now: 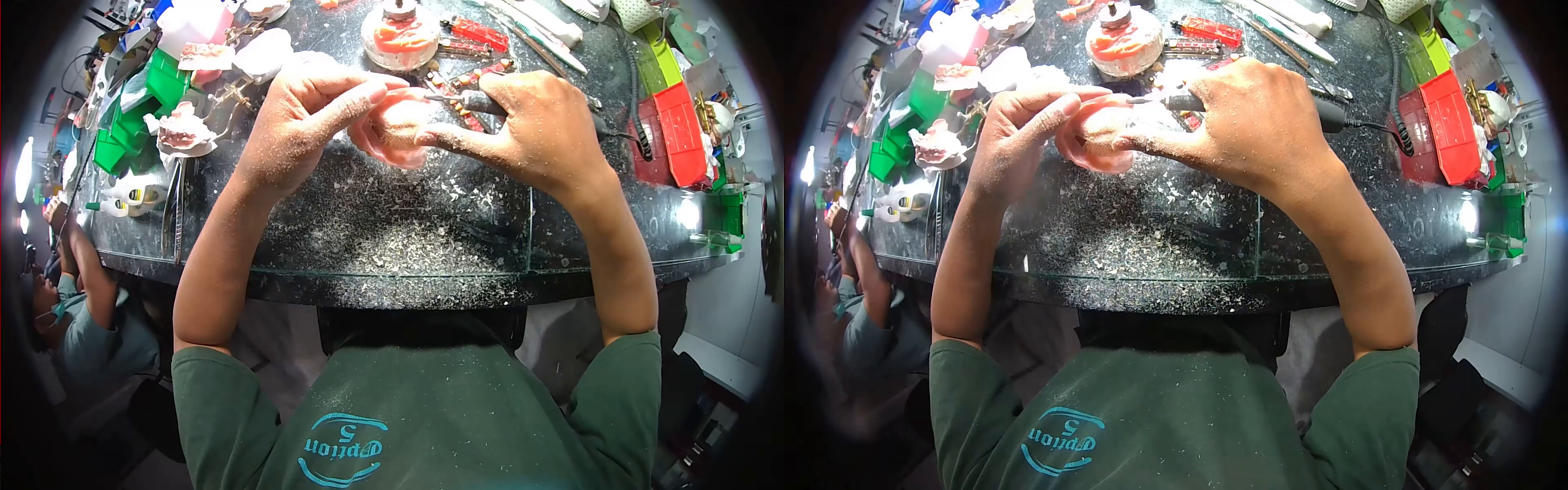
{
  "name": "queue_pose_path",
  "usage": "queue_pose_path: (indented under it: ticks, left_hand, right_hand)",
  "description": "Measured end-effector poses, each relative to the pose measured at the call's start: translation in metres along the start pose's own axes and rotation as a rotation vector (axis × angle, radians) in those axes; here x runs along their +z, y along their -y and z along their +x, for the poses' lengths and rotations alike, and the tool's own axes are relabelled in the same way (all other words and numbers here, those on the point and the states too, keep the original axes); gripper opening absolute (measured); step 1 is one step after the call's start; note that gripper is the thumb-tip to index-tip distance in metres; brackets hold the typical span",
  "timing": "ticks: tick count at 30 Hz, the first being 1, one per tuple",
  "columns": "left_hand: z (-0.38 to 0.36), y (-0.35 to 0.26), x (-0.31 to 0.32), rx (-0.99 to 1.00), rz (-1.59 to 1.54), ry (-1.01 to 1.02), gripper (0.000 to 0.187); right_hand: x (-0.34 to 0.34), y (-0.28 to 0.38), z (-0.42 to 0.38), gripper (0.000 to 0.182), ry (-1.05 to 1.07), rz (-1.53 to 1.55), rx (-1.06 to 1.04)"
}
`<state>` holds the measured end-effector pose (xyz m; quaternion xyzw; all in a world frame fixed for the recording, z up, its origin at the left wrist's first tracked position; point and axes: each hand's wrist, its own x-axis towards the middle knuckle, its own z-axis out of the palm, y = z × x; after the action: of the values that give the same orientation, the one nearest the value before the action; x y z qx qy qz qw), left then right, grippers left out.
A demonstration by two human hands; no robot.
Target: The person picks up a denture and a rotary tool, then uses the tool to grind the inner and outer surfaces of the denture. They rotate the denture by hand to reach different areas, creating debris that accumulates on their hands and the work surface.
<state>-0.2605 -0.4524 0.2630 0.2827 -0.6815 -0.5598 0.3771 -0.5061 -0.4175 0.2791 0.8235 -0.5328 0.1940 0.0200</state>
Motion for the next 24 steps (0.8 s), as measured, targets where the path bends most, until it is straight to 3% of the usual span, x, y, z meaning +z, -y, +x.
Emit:
queue_pose_path:
  ticks: [4,13,16,24]
  left_hand:
    - [-0.002,-0.006,0.000,-0.090,-0.019,0.025,0.026]
    - [0.000,0.004,0.000,0.071,0.022,-0.052,0.026]
    - [-0.001,-0.004,-0.002,-0.019,0.050,0.017,0.026]
    - [-0.003,-0.001,0.000,0.049,0.130,-0.023,0.024]
  right_hand:
    - [0.004,-0.001,0.000,0.058,0.019,-0.003,0.009]
    - [0.003,0.001,0.001,0.057,0.018,0.038,0.030]
    - [0.004,-0.001,0.000,0.058,0.022,0.047,0.033]
    - [0.001,0.003,0.000,0.061,0.021,0.044,0.070]
